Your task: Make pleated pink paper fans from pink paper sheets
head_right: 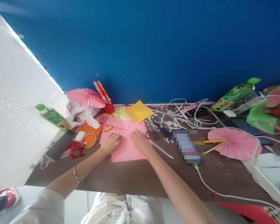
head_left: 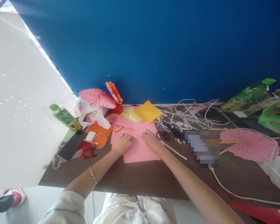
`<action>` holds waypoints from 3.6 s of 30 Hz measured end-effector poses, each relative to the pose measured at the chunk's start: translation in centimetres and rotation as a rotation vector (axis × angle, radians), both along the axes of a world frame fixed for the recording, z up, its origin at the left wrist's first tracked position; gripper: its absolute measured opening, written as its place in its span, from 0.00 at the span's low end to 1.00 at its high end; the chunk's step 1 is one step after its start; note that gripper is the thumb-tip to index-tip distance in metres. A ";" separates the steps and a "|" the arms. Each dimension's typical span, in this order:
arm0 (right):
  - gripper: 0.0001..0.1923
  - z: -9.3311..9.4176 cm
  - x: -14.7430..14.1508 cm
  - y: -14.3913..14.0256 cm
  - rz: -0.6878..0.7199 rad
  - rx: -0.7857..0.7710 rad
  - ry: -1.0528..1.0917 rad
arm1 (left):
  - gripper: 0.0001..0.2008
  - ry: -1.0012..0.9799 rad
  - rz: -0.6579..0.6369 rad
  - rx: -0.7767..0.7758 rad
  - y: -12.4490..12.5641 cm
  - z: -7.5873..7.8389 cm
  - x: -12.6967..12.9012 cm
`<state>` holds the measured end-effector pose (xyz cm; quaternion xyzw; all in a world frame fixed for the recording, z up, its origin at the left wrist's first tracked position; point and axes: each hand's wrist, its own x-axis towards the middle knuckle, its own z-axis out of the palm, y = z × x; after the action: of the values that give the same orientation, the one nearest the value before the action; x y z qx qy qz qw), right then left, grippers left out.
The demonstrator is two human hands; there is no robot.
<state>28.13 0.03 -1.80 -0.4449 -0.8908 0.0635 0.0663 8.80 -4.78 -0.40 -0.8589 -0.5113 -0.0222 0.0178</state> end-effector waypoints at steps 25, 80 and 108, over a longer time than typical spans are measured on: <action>0.27 0.9 -1.4 -6.7 -0.146 -0.067 0.061 | 0.33 -0.152 0.139 -0.063 -2.9 -1.9 2.4; 0.14 6.6 0.3 -8.5 -0.312 -0.458 1.027 | 0.17 -2.000 0.306 -0.875 -1.5 4.9 1.4; 0.14 1.7 3.5 -5.1 0.073 0.300 0.177 | 0.10 -0.447 -0.108 -0.109 -1.0 1.1 -4.6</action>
<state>31.66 -5.09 -0.07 -0.3903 -0.8965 -0.0290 0.2076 4.20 -5.76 0.74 -0.8583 -0.4565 -0.1851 -0.1436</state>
